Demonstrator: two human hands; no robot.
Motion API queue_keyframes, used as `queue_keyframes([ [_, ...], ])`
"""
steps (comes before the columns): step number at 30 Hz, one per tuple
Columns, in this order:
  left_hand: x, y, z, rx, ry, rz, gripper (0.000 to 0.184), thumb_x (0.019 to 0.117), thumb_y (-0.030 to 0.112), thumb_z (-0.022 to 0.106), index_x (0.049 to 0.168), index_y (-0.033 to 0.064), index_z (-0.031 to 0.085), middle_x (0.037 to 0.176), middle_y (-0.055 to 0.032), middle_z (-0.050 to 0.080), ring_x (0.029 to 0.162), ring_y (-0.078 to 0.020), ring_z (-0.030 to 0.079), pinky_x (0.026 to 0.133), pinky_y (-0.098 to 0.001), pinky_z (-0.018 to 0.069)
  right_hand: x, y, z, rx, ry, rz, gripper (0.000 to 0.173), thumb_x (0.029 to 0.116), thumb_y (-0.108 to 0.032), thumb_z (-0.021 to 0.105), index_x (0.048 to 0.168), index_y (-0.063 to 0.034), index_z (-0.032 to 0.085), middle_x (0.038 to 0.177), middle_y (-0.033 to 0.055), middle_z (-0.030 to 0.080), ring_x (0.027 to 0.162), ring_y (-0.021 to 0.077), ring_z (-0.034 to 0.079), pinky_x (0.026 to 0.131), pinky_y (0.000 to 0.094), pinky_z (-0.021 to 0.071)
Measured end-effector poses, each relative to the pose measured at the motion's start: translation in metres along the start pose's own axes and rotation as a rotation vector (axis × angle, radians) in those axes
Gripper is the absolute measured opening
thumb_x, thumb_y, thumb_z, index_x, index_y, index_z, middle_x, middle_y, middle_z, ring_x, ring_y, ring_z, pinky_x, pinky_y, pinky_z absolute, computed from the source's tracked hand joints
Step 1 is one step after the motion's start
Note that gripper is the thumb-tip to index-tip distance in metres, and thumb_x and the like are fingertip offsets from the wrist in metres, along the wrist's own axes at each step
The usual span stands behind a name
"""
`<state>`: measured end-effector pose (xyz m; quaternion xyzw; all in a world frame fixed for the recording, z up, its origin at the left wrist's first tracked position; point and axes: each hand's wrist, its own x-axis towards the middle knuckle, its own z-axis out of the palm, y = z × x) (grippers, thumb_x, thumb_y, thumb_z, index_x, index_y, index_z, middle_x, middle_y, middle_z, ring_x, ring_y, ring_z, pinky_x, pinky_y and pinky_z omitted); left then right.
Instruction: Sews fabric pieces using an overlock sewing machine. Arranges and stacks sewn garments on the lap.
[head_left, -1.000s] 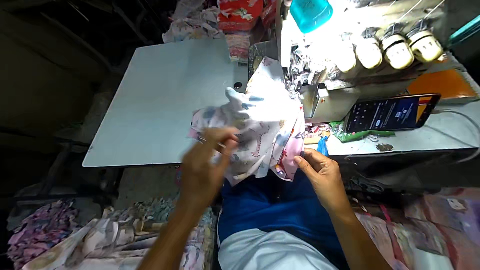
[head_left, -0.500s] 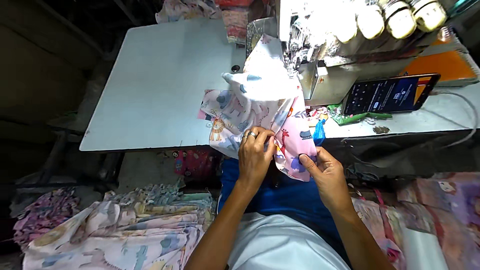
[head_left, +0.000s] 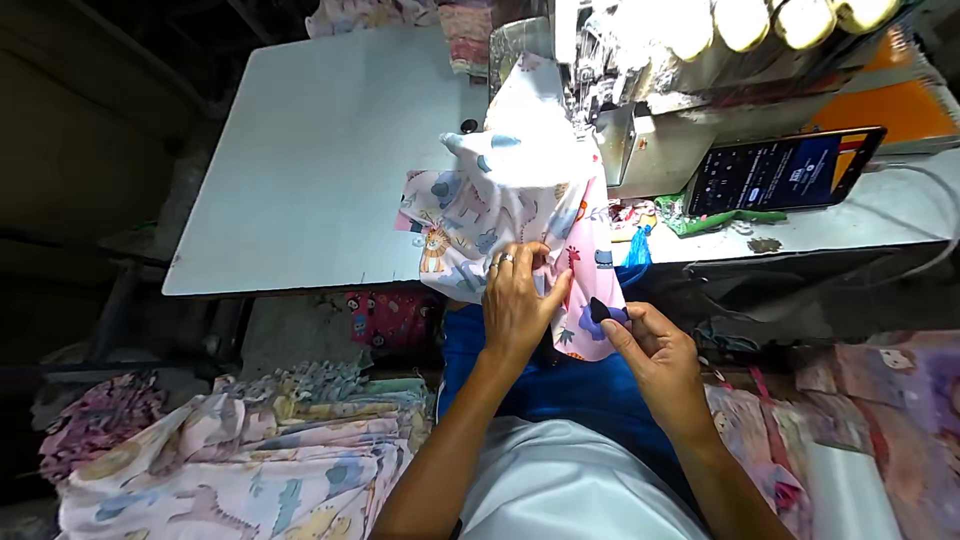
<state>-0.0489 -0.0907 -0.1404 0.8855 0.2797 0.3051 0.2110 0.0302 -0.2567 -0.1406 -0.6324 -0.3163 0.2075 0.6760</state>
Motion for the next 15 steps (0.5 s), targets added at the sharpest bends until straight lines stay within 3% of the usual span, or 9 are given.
queue_keyframes([
  [3,0.003,-0.004,-0.003,0.048,0.012,-0.021,0.015,0.0943,0.017,0.068,0.103,0.0056,0.071,0.095,-0.0102,0.066,0.077,-0.0224,0.064,0.064,-0.0384,0.0522,-0.002,-0.001,-0.002,0.001,0.008,-0.004,0.014,0.097,-0.005,0.064,0.109,0.0022,0.068,0.094,0.0013,0.072,0.085,0.002,0.069,0.08,0.0169,0.0582],
  [5,0.001,-0.009,-0.017,-0.078,-0.012,-0.081,0.012,0.0954,0.013,0.067,0.102,0.0047,0.073,0.097,-0.0094,0.068,0.075,-0.0163,0.065,0.065,-0.0324,0.0541,-0.003,0.002,-0.003,-0.002,0.017,-0.005,0.016,0.0971,-0.005,0.064,0.11,0.0027,0.067,0.095,0.0016,0.072,0.086,0.0018,0.069,0.08,0.0168,0.0582],
  [7,-0.001,-0.009,-0.039,-0.346,-0.079,-0.215,0.014,0.0996,0.011,0.063,0.108,0.003,0.069,0.1,-0.007,0.069,0.079,-0.0099,0.066,0.069,-0.0261,0.055,-0.005,0.006,-0.003,-0.008,0.028,-0.006,0.018,0.0967,-0.005,0.064,0.112,0.0039,0.066,0.096,0.0025,0.072,0.087,0.0018,0.069,0.081,0.017,0.0582],
  [10,-0.002,0.009,-0.077,-0.829,-0.217,-0.422,0.016,0.1063,0.014,0.048,0.112,0.0119,0.062,0.096,0.0041,0.067,0.082,-0.0033,0.064,0.077,-0.0218,0.0557,-0.007,0.008,-0.002,-0.03,0.044,0.006,0.018,0.0957,-0.007,0.067,0.111,0.0026,0.066,0.096,0.0026,0.072,0.087,0.0019,0.069,0.08,0.017,0.0583],
  [13,-0.01,0.024,-0.079,-0.947,-0.293,-0.512,0.014,0.1013,0.004,0.057,0.111,0.0101,0.064,0.085,0.0032,0.07,0.076,-0.0052,0.068,0.074,-0.0229,0.0592,-0.007,0.01,0.0,-0.074,0.036,-0.004,0.017,0.0959,-0.01,0.068,0.109,0.0012,0.067,0.097,0.0027,0.071,0.087,0.0017,0.068,0.08,0.0168,0.0581],
  [15,-0.019,0.023,-0.062,-0.975,-0.376,-0.607,0.023,0.0988,-0.001,0.06,0.121,0.0056,0.063,0.095,-0.0006,0.072,0.085,-0.009,0.07,0.082,-0.0272,0.06,-0.007,0.01,0.002,-0.106,0.009,-0.002,0.018,0.0979,-0.011,0.065,0.111,0.0017,0.069,0.099,0.004,0.07,0.089,0.0019,0.068,0.081,0.0166,0.0575],
])
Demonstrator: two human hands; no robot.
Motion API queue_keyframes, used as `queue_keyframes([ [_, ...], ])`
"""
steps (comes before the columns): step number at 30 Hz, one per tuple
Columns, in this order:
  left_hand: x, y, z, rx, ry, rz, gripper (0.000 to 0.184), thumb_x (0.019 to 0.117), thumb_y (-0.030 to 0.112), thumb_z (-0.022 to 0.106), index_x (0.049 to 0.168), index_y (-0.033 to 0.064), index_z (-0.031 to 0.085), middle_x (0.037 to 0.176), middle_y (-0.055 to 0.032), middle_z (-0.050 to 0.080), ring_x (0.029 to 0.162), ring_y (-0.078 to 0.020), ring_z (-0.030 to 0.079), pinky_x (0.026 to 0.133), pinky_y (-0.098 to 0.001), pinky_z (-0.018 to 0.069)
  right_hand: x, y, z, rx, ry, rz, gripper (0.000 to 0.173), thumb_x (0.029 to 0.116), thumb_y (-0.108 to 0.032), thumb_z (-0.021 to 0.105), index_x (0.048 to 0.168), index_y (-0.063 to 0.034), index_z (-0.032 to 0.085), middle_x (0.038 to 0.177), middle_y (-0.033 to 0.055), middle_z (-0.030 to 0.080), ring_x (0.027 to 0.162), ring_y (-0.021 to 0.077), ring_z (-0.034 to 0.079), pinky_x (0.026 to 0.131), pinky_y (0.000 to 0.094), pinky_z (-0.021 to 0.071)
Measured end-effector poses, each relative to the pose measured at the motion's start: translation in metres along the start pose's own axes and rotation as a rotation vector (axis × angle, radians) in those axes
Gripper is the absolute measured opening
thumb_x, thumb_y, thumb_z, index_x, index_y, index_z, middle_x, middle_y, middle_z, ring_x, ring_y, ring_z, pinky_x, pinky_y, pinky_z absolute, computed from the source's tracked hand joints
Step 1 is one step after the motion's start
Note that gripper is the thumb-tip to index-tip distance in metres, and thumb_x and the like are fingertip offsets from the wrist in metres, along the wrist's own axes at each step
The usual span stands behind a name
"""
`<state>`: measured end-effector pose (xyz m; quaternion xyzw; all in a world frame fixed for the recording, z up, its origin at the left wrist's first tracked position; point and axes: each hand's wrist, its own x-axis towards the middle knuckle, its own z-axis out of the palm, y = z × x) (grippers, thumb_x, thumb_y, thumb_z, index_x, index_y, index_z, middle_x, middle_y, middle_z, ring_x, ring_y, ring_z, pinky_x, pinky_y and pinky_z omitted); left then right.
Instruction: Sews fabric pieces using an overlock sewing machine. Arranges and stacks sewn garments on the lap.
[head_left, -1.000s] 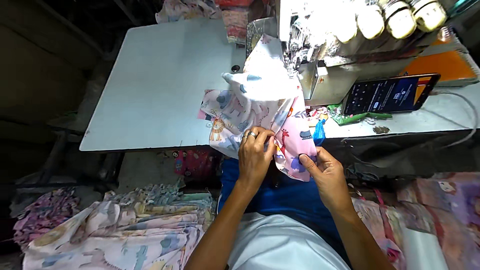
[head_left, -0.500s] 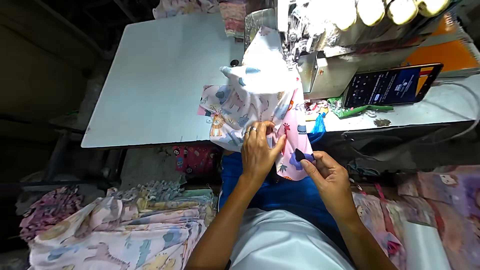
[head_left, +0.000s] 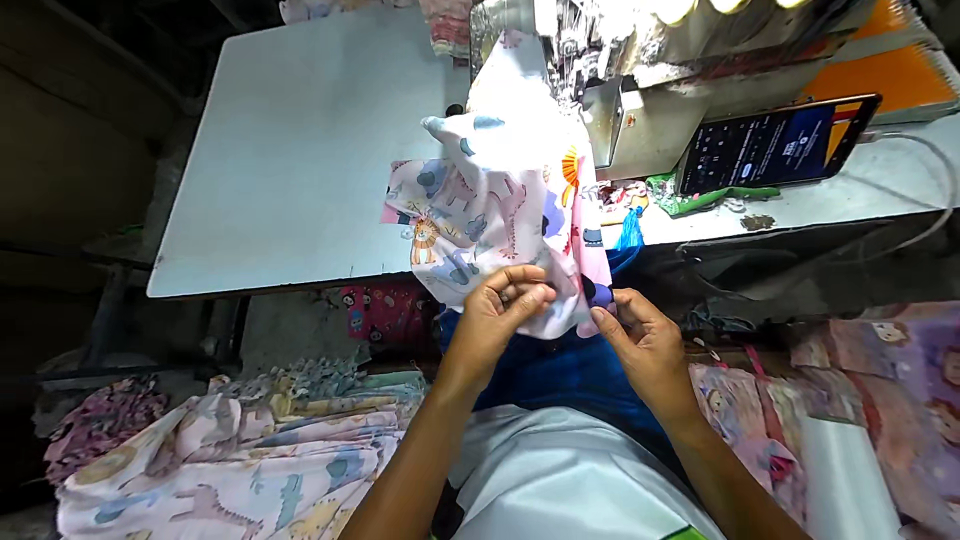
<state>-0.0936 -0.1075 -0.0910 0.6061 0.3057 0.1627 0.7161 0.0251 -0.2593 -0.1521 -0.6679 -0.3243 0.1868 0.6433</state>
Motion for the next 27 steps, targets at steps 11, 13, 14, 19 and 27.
queue_keyframes([
  [11,0.0,-0.039,0.027,-0.063,0.053,-0.074,0.015,0.0999,0.004,0.061,0.113,0.0008,0.067,0.099,-0.0038,0.071,0.089,-0.0104,0.07,0.084,-0.0281,0.0592,-0.009,-0.001,-0.001,0.03,-0.032,0.049,0.018,0.0979,-0.009,0.065,0.111,0.0018,0.071,0.101,0.0042,0.071,0.089,0.0046,0.069,0.082,0.0193,0.0594],
  [13,-0.007,-0.048,0.025,0.2,0.232,0.28,0.011,0.0951,0.009,0.069,0.105,0.0045,0.072,0.11,0.0007,0.07,0.097,-0.0056,0.068,0.085,-0.0249,0.0583,-0.009,-0.003,-0.001,0.078,-0.016,0.075,0.015,0.0965,-0.008,0.068,0.108,0.0012,0.069,0.097,0.0045,0.072,0.081,0.0076,0.072,0.074,0.0226,0.0634],
  [14,-0.011,-0.049,0.02,0.372,0.294,0.508,0.01,0.0938,0.013,0.072,0.102,0.007,0.072,0.118,-0.001,0.069,0.111,-0.008,0.065,0.095,-0.0272,0.0556,-0.009,-0.004,-0.002,0.089,-0.007,0.082,0.013,0.0957,-0.008,0.069,0.106,-0.0001,0.067,0.094,0.0039,0.072,0.076,0.0079,0.072,0.069,0.0228,0.0638],
  [19,-0.031,-0.046,0.015,0.846,0.199,1.026,0.003,0.0966,0.016,0.071,0.099,0.0157,0.073,0.096,0.0,0.072,0.098,-0.0127,0.067,0.106,-0.0404,0.0459,-0.017,-0.011,-0.008,0.079,-0.024,0.115,0.012,0.0945,-0.008,0.07,0.104,-0.0012,0.067,0.093,0.002,0.071,0.076,0.0046,0.07,0.069,0.019,0.062],
  [27,-0.021,-0.069,0.015,0.932,0.142,1.002,0.01,0.0944,0.012,0.072,0.101,0.0169,0.079,0.09,-0.0035,0.072,0.092,-0.017,0.067,0.095,-0.036,0.0506,-0.024,-0.016,-0.01,0.071,-0.067,0.15,0.016,0.0984,-0.005,0.061,0.11,0.0028,0.07,0.105,0.0072,0.069,0.083,0.0094,0.072,0.073,0.022,0.0637],
])
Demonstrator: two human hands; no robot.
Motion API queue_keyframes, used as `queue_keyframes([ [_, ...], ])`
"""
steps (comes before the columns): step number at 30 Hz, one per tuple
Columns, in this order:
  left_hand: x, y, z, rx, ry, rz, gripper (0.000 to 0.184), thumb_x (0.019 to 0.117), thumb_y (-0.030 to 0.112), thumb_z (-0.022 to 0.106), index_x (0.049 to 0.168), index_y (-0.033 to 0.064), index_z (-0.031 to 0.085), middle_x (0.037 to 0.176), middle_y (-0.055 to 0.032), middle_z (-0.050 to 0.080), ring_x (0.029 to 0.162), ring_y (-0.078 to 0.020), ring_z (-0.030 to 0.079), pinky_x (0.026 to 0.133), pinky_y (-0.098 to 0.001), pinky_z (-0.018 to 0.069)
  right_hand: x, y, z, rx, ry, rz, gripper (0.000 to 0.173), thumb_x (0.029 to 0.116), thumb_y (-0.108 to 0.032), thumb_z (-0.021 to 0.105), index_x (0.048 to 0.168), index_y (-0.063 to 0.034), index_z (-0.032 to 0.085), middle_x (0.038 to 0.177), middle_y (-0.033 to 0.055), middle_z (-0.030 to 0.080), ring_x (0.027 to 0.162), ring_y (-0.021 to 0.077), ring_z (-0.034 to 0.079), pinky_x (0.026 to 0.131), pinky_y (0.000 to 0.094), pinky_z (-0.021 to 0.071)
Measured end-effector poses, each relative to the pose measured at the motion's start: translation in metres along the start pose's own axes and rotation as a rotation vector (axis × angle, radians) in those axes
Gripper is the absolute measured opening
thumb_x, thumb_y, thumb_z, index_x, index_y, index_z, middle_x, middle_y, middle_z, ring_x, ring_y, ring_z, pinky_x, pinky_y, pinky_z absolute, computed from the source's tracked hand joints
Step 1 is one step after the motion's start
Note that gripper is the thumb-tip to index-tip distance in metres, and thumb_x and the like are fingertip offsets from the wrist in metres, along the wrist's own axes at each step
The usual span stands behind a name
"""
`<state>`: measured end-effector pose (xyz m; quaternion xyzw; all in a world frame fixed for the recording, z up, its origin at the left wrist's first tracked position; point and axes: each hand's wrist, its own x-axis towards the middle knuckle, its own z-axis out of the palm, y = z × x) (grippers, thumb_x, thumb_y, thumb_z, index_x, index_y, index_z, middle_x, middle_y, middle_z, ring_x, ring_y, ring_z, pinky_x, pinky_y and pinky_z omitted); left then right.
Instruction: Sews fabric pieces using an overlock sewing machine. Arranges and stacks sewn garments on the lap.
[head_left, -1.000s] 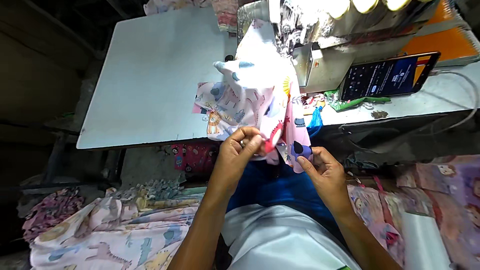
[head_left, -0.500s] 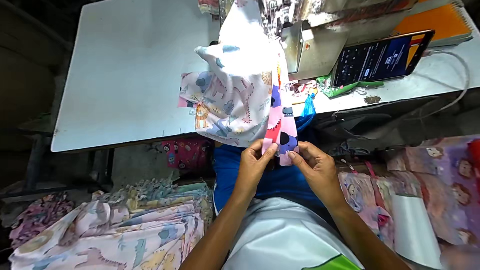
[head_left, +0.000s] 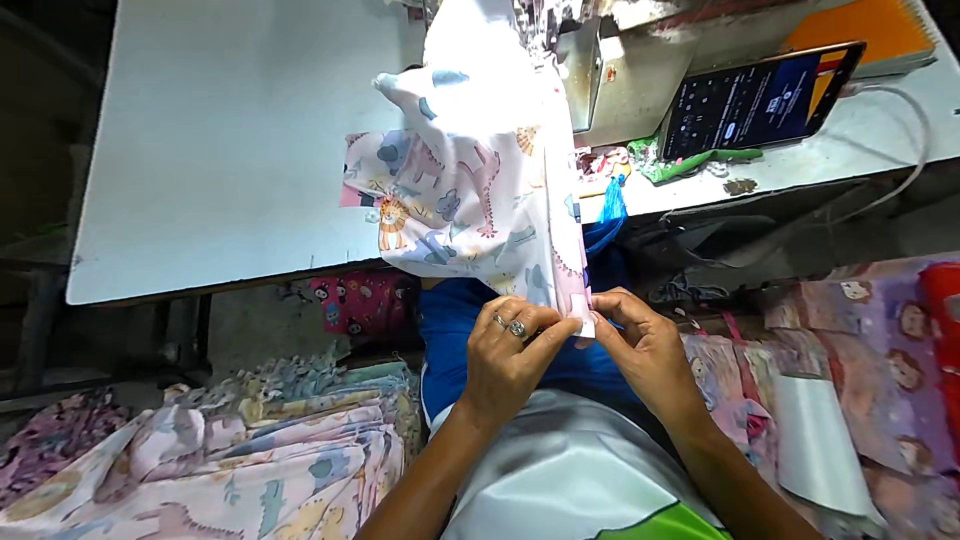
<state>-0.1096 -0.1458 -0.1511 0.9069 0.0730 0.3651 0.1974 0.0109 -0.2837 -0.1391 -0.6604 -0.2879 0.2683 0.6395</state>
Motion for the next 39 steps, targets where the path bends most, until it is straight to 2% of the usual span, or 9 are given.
queue_keyframes([
  [10,0.002,-0.009,-0.002,-0.005,-0.072,0.027,0.013,0.0983,0.022,0.069,0.105,0.021,0.08,0.093,-0.0032,0.072,0.093,-0.0177,0.067,0.093,-0.0364,0.0505,0.006,0.005,0.002,0.02,-0.014,-0.025,0.016,0.0992,-0.009,0.063,0.104,0.0033,0.072,0.098,0.0064,0.069,0.077,0.0097,0.07,0.07,0.0233,0.0629],
  [14,-0.002,-0.03,-0.009,-0.033,0.089,-0.241,0.022,0.0986,0.032,0.066,0.107,0.0151,0.077,0.106,-0.0057,0.07,0.107,-0.0166,0.063,0.097,-0.0321,0.0505,0.009,0.003,0.001,0.227,-0.084,0.021,0.011,0.0974,-0.007,0.065,0.103,-0.0008,0.072,0.095,0.0041,0.07,0.071,0.0093,0.069,0.066,0.0244,0.0629],
  [19,0.024,-0.092,-0.057,0.341,0.14,-0.568,0.07,0.0988,0.051,0.057,0.141,-0.005,0.056,0.151,-0.0306,0.045,0.142,-0.052,0.038,0.113,-0.0678,0.031,0.012,-0.007,-0.008,0.711,-0.372,0.043,0.015,0.0993,-0.013,0.066,0.111,-0.0134,0.075,0.099,-0.0008,0.075,0.071,0.003,0.068,0.061,0.0192,0.0584],
  [21,0.033,-0.111,-0.061,0.328,0.026,-0.644,0.069,0.0891,0.052,0.071,0.13,-0.0034,0.065,0.156,-0.0318,0.038,0.148,-0.0548,0.026,0.116,-0.0729,0.0189,0.017,-0.004,-0.003,0.569,-0.277,0.132,0.012,0.0975,-0.007,0.065,0.105,-0.0084,0.075,0.092,0.0011,0.073,0.069,0.0056,0.067,0.062,0.0224,0.0597],
  [23,0.038,-0.119,-0.065,0.211,-0.033,-0.656,0.046,0.0915,0.041,0.073,0.11,-0.0011,0.073,0.142,-0.0247,0.057,0.138,-0.0459,0.046,0.114,-0.0684,0.0287,0.016,-0.005,-0.003,0.583,-0.326,0.162,0.011,0.0976,-0.013,0.067,0.104,-0.0129,0.076,0.088,-0.0026,0.073,0.067,0.0021,0.065,0.061,0.0196,0.0567],
  [25,0.042,-0.12,-0.084,-0.049,0.079,-0.729,0.03,0.1004,0.025,0.063,0.108,-0.0029,0.071,0.112,-0.0141,0.071,0.107,-0.0252,0.066,0.095,-0.0498,0.0512,0.013,-0.008,-0.009,0.727,-0.477,0.084,0.016,0.099,-0.021,0.067,0.112,-0.0196,0.077,0.092,-0.0064,0.074,0.066,-0.0028,0.064,0.058,0.0149,0.0539],
  [29,0.055,-0.111,-0.144,-0.25,0.456,-0.856,0.019,0.1084,0.025,0.049,0.12,0.011,0.055,0.09,0.0118,0.063,0.075,0.0052,0.063,0.07,-0.0184,0.0564,0.016,0.003,-0.009,0.506,-0.335,-0.001,0.014,0.0972,-0.013,0.068,0.107,-0.0098,0.077,0.094,-0.002,0.067,0.069,0.0014,0.061,0.061,0.0176,0.0559],
  [34,0.046,-0.09,-0.159,-0.143,0.282,-0.745,0.027,0.0966,0.019,0.067,0.118,0.0126,0.053,0.084,0.0157,0.065,0.067,0.0103,0.059,0.059,-0.0089,0.049,0.004,0.004,-0.014,0.307,-0.275,-0.027,0.013,0.0975,-0.014,0.068,0.106,-0.0091,0.076,0.094,-0.0026,0.065,0.07,-0.0001,0.062,0.062,0.016,0.0569],
  [39,0.044,-0.091,-0.162,-0.162,0.289,-0.647,0.015,0.0954,0.017,0.067,0.109,0.0132,0.062,0.091,0.0167,0.065,0.079,0.008,0.063,0.07,-0.0106,0.0535,-0.003,-0.004,-0.02,0.175,-0.198,-0.017,0.014,0.0967,-0.006,0.067,0.108,-0.0011,0.074,0.093,-0.0007,0.063,0.072,-0.0008,0.062,0.065,0.0154,0.0572],
])
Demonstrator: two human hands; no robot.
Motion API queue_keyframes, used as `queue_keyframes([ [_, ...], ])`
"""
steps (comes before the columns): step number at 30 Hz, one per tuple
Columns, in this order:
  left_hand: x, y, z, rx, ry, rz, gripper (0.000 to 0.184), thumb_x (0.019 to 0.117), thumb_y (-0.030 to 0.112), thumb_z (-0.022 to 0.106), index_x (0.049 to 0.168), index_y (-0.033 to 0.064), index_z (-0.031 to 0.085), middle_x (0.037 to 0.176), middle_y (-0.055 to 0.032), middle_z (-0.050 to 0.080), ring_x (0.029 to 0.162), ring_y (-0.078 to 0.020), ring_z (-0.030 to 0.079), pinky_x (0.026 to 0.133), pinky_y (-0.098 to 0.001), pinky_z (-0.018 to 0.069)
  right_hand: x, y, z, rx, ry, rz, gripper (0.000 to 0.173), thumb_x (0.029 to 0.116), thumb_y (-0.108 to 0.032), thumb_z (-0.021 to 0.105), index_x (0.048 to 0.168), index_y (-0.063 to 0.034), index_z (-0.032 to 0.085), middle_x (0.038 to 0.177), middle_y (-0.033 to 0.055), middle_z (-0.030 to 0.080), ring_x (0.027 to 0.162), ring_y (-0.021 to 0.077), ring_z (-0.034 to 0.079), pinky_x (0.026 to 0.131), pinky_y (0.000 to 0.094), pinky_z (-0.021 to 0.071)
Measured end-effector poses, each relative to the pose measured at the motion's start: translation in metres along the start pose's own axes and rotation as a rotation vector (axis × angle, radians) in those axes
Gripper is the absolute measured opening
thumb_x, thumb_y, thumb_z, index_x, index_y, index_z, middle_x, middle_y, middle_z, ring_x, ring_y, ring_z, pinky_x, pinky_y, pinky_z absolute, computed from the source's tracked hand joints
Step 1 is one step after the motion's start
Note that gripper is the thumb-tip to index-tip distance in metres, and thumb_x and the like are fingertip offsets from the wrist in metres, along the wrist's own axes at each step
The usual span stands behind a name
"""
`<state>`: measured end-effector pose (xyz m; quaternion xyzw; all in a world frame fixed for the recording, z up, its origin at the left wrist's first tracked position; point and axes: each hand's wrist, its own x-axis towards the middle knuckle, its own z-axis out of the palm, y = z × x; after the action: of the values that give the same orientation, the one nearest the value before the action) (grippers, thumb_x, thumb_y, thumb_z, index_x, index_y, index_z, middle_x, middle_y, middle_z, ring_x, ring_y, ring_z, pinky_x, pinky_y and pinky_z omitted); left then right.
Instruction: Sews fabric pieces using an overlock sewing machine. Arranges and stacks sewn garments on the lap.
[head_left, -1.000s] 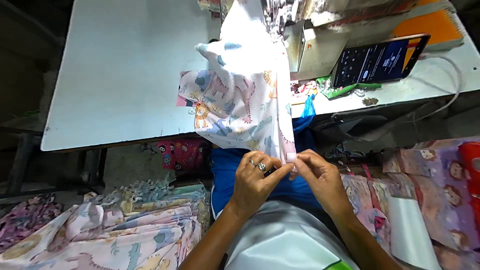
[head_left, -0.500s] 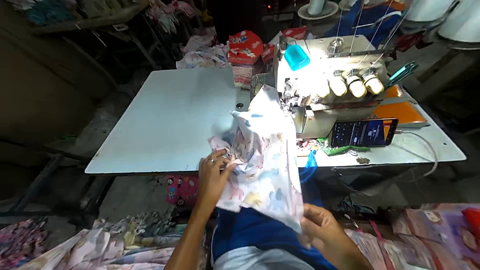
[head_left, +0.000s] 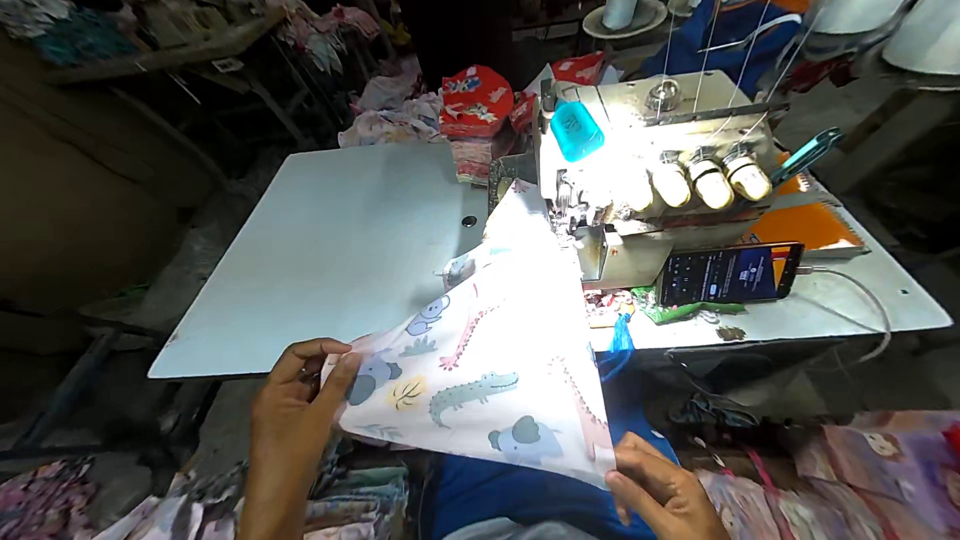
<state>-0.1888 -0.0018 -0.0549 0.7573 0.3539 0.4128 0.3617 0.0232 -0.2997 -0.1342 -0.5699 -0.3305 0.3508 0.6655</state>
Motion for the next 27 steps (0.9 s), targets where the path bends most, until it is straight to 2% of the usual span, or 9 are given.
queue_keyframes([
  [4,0.031,-0.004,-0.001,0.045,-0.008,0.079,0.014,0.0982,0.023,0.067,0.11,0.0166,0.071,0.105,0.0164,0.07,0.087,0.0064,0.066,0.075,-0.0137,0.0554,0.027,0.009,0.004,-0.034,0.045,-0.069,0.015,0.0978,-0.008,0.066,0.11,-0.0024,0.075,0.093,0.0013,0.062,0.072,0.0007,0.062,0.065,0.0155,0.0578],
  [10,0.094,-0.011,0.013,0.197,-0.078,0.111,0.035,0.0985,0.02,0.067,0.131,0.0075,0.064,0.126,0.0023,0.062,0.096,0.0056,0.064,0.08,-0.0132,0.0549,0.086,0.014,0.004,-0.082,0.097,-0.193,0.016,0.0989,-0.011,0.065,0.108,-0.0037,0.075,0.095,0.0019,0.064,0.072,0.0016,0.064,0.065,0.0155,0.0587],
  [15,0.117,-0.014,0.035,0.505,-0.082,0.107,0.053,0.098,0.022,0.067,0.143,-0.0012,0.054,0.146,-0.0329,0.044,0.111,-0.0416,0.06,0.086,-0.0538,0.0525,0.118,0.004,0.006,-0.103,0.153,-0.203,0.014,0.0964,-0.006,0.066,0.101,0.0041,0.074,0.097,0.0051,0.069,0.076,0.0039,0.067,0.07,0.0187,0.0608],
  [18,0.085,0.003,0.054,0.373,-0.117,0.157,0.04,0.1021,0.028,0.062,0.136,0.0066,0.059,0.137,-0.0135,0.054,0.105,-0.0158,0.062,0.085,-0.0296,0.0529,0.119,0.0,0.01,-0.021,0.174,-0.172,0.01,0.0946,-0.002,0.068,0.099,0.0045,0.074,0.098,0.0065,0.07,0.08,0.0095,0.071,0.075,0.0242,0.0638],
  [20,0.042,0.018,0.068,-0.013,-0.355,0.106,0.013,0.1034,0.031,0.061,0.107,0.0194,0.066,0.108,0.0086,0.068,0.082,0.0004,0.066,0.069,-0.0173,0.0562,0.115,-0.004,0.011,0.152,0.164,-0.123,0.009,0.0938,0.0,0.068,0.1,0.0034,0.074,0.097,0.006,0.072,0.076,0.0103,0.071,0.073,0.0253,0.0642],
  [21,0.021,0.018,0.078,-0.242,-0.579,0.045,0.02,0.1018,0.038,0.061,0.094,0.0221,0.07,0.103,0.009,0.073,0.082,-0.0022,0.07,0.069,-0.0199,0.06,0.112,-0.009,0.011,0.3,0.137,-0.078,0.008,0.094,0.0,0.069,0.1,0.0018,0.074,0.094,0.0055,0.073,0.074,0.0099,0.071,0.071,0.0252,0.0638],
  [23,-0.015,0.011,0.108,-0.524,-0.967,0.016,0.033,0.1001,0.046,0.062,0.094,0.0177,0.077,0.125,0.0024,0.07,0.117,-0.0097,0.066,0.099,-0.0288,0.0562,0.107,-0.019,0.008,0.616,0.016,0.027,0.01,0.0953,-0.007,0.07,0.103,-0.0039,0.076,0.091,0.005,0.075,0.072,0.0077,0.071,0.068,0.0228,0.0617],
  [24,-0.03,0.006,0.123,-0.636,-1.005,-0.001,0.036,0.0983,0.05,0.062,0.102,0.0178,0.079,0.134,0.0014,0.066,0.13,-0.0103,0.057,0.109,-0.031,0.049,0.105,-0.024,0.008,0.742,-0.052,0.072,0.012,0.095,-0.011,0.071,0.104,-0.0066,0.076,0.091,0.0044,0.075,0.072,0.0062,0.07,0.067,0.0211,0.0597],
  [27,-0.047,0.008,0.147,-1.015,-0.519,-0.224,0.041,0.0956,0.059,0.058,0.114,0.0273,0.076,0.124,0.0048,0.071,0.122,-0.0115,0.063,0.108,-0.0358,0.0486,0.106,-0.032,0.01,0.889,-0.109,0.125,0.012,0.0928,-0.01,0.073,0.103,-0.0061,0.076,0.091,0.0062,0.074,0.073,0.0071,0.069,0.069,0.0203,0.0588],
])
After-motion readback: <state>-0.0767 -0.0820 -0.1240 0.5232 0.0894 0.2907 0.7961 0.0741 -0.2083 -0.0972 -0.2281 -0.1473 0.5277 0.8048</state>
